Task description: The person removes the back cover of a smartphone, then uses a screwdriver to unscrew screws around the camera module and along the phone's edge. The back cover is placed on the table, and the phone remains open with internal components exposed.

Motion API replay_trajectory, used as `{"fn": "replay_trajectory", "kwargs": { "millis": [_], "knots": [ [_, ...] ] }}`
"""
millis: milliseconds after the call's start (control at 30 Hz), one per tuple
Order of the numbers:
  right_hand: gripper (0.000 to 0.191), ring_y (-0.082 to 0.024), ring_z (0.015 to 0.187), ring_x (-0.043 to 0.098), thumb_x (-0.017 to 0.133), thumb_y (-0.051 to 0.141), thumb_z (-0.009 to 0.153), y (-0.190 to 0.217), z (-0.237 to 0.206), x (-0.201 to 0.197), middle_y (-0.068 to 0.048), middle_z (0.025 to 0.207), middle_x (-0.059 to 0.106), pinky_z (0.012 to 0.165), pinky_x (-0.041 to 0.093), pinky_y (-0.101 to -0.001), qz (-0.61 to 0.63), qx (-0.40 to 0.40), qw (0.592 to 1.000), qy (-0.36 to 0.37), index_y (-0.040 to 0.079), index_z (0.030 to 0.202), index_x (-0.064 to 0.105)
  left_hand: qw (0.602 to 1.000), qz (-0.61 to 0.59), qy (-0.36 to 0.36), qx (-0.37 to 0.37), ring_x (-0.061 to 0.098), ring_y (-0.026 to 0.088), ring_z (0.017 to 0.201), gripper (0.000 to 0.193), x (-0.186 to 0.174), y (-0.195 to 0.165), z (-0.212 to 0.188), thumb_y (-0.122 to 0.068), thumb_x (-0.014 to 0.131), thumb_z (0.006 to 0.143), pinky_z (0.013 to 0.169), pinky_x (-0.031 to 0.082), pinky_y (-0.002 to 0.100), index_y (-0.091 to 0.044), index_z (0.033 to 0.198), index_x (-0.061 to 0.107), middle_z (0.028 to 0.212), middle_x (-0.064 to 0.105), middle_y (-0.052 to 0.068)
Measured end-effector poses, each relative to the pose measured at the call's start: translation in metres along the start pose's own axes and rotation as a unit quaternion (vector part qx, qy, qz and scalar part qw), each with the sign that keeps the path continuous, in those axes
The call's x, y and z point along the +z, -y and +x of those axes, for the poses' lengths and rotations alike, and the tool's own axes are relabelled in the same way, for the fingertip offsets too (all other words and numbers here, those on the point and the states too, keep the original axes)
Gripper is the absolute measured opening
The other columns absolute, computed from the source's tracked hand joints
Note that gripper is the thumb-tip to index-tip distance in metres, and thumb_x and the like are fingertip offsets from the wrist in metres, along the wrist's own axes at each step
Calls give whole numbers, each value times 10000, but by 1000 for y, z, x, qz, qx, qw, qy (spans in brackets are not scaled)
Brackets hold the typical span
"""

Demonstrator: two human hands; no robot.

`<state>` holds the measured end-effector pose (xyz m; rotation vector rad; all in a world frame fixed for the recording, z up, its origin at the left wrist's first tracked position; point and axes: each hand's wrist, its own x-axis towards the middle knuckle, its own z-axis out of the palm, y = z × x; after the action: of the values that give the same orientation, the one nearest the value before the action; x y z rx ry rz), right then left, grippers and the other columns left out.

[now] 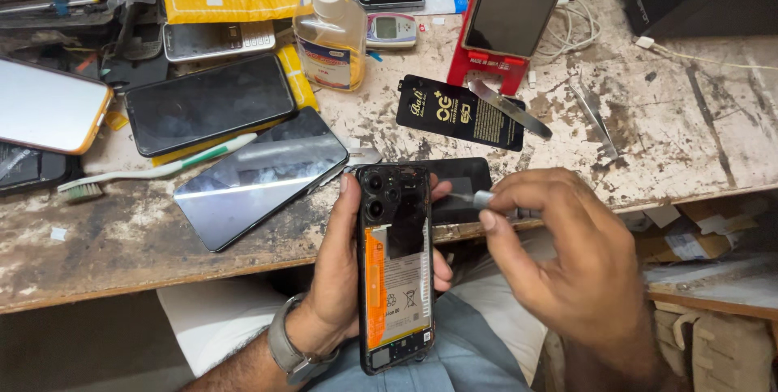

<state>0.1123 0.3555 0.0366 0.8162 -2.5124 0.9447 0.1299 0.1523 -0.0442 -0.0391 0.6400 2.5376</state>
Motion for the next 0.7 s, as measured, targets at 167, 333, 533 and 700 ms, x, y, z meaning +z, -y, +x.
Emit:
{"fn": "replay_trajectory", "kwargs": {
  "millis": [167,333,533,700],
  "knots": [
    [218,-200,954,732,768,4,883,6,7,11,-130,1027,721,814,595,-309,62,-51,997,-13,10,1046,624,999,-18,5,-40,722,267,797,1048,-1,0,-1,-798,155,963,773,608,371,-4,1587,435,914,722,204],
    [220,-221,940,727,769,-6,873,8,13,15,-139,1020,716,801,581,-324,52,-50,997,-1,-4,1039,623,999,24,-17,-21,721,267,756,965,-2,1,-3,-781,174,968,735,617,377,-68,1552,461,875,711,207],
    [208,-230,948,728,766,2,877,7,15,16,-132,1017,716,798,581,-334,43,-51,998,11,1,1031,626,999,36,-12,-19,721,265,745,949,-4,2,-2,-775,170,971,726,619,371,-78,1540,471,844,709,209],
    [221,-180,823,726,811,57,884,8,15,14,-106,940,730,699,564,-306,18,-1,1000,14,10,1056,679,997,53,-35,-32,725,270,743,949,-6,3,-1,-782,180,959,714,617,371,-58,1471,518,839,717,220]
  ]
}}
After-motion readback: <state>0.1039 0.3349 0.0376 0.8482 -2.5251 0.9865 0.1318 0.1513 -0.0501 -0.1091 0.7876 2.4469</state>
